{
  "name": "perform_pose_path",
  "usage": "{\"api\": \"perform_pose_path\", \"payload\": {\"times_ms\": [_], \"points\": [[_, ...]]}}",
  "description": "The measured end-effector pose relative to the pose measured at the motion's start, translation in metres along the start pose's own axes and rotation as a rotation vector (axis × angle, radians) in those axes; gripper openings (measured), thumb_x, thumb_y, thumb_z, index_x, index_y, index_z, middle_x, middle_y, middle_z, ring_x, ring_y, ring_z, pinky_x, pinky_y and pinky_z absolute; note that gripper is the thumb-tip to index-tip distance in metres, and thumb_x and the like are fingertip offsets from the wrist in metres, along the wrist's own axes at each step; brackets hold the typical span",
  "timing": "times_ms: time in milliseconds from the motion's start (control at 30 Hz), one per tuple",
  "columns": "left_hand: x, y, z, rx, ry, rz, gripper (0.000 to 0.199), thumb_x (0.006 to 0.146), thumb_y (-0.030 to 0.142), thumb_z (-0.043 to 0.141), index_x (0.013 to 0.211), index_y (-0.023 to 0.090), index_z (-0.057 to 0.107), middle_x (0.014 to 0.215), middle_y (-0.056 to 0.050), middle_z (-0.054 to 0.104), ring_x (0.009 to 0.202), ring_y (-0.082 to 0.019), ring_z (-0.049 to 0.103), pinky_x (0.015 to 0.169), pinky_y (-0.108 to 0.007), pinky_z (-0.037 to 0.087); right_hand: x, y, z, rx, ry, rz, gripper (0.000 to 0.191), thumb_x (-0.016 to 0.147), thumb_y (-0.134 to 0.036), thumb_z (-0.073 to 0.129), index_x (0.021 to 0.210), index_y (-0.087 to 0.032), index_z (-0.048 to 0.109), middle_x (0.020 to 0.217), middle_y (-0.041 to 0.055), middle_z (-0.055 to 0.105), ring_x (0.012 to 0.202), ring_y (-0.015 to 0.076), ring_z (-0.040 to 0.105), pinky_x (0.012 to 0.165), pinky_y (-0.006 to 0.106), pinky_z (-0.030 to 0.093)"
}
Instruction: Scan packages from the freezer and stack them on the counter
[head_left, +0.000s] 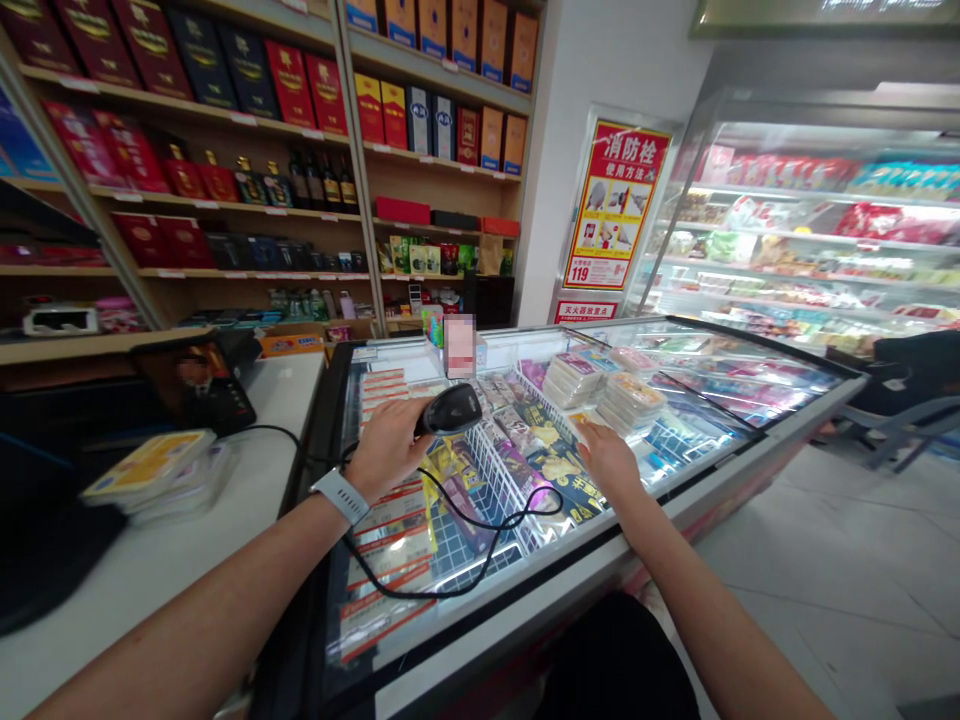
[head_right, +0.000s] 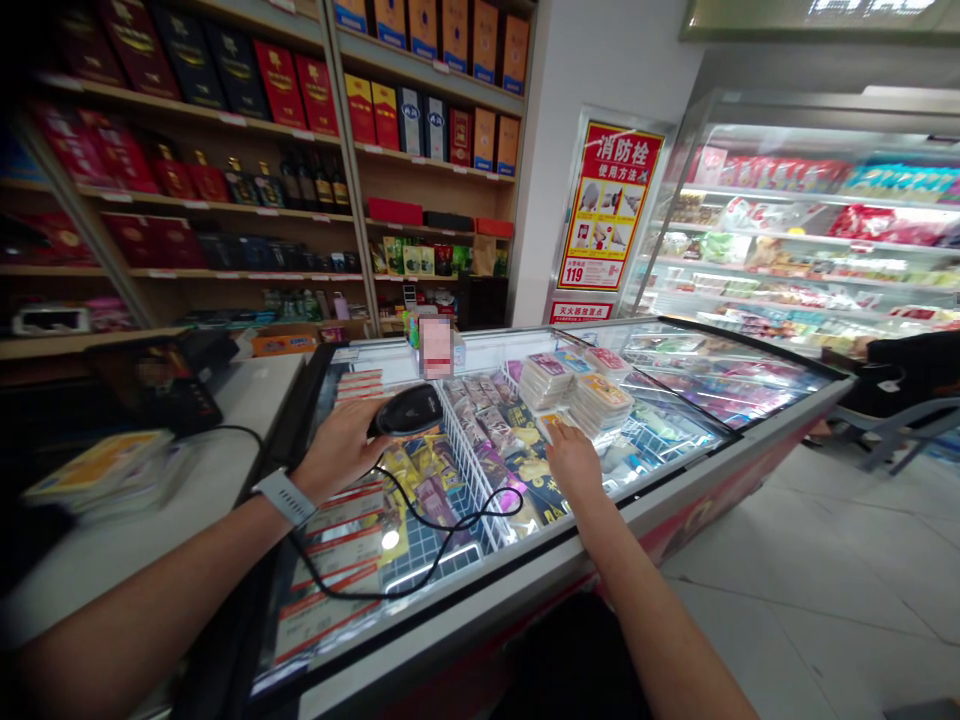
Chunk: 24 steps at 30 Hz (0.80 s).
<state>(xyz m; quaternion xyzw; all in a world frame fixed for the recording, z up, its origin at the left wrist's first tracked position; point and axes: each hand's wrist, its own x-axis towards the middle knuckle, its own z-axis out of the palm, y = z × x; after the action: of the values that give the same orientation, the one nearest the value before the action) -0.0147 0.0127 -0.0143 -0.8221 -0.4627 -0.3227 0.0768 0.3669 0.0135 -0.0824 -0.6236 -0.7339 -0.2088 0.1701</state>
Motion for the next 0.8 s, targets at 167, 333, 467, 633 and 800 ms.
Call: {"api": "perform_pose_path", "payload": {"times_ms": [167, 333, 467, 633, 800], "points": [[0.000, 0.000, 0.000, -0.008, 0.004, 0.006, 0.042, 0.082, 0.024, 0.055, 0.123, 0.018, 0.058, 0.118, -0.011, 0.070, 0.111, -0.028, 0.062, 0.102, -0.045, 0.044, -0.001, 0.002, 0.004, 0.049, 0.089, -0.020, 0.037, 0.091, -0.020, 0.051, 0.125, -0.009, 0.059, 0.120, 0.0188, 0.068, 0.112, 0.0290, 0.062, 0.097, 0.043, 0.051], [0.000, 0.001, 0.000, 0.006, 0.003, 0.021, 0.041, 0.082, 0.023, 0.057, 0.123, 0.018, 0.058, 0.117, -0.010, 0.070, 0.111, -0.028, 0.062, 0.104, -0.046, 0.043, 0.000, -0.001, 0.002, 0.108, 0.156, -0.040, 0.037, 0.093, -0.023, 0.048, 0.124, -0.009, 0.059, 0.119, 0.0186, 0.068, 0.111, 0.0292, 0.063, 0.098, 0.044, 0.050], [-0.001, 0.003, 0.000, 0.032, -0.008, 0.036, 0.043, 0.081, 0.020, 0.057, 0.123, 0.017, 0.056, 0.120, -0.010, 0.068, 0.115, -0.028, 0.060, 0.110, -0.048, 0.037, 0.001, -0.009, -0.001, 0.167, 0.170, -0.048, 0.037, 0.095, -0.027, 0.045, 0.126, -0.011, 0.058, 0.119, 0.0172, 0.068, 0.113, 0.0286, 0.062, 0.098, 0.045, 0.050], [-0.001, 0.007, -0.003, 0.027, -0.023, 0.026, 0.043, 0.081, 0.017, 0.056, 0.124, 0.018, 0.055, 0.124, -0.010, 0.067, 0.116, -0.027, 0.059, 0.111, -0.049, 0.034, 0.006, -0.027, -0.011, 0.186, 0.138, -0.036, 0.040, 0.096, -0.030, 0.043, 0.126, -0.009, 0.059, 0.123, 0.0182, 0.066, 0.118, 0.0293, 0.060, 0.103, 0.046, 0.047], [-0.002, 0.008, -0.005, 0.021, -0.032, 0.017, 0.042, 0.081, 0.017, 0.057, 0.124, 0.018, 0.055, 0.123, -0.010, 0.067, 0.117, -0.027, 0.059, 0.113, -0.049, 0.032, 0.017, -0.052, -0.033, 0.249, 0.156, -0.040, 0.041, 0.096, -0.033, 0.042, 0.128, -0.014, 0.059, 0.124, 0.0160, 0.067, 0.117, 0.0284, 0.061, 0.103, 0.046, 0.047]]}}
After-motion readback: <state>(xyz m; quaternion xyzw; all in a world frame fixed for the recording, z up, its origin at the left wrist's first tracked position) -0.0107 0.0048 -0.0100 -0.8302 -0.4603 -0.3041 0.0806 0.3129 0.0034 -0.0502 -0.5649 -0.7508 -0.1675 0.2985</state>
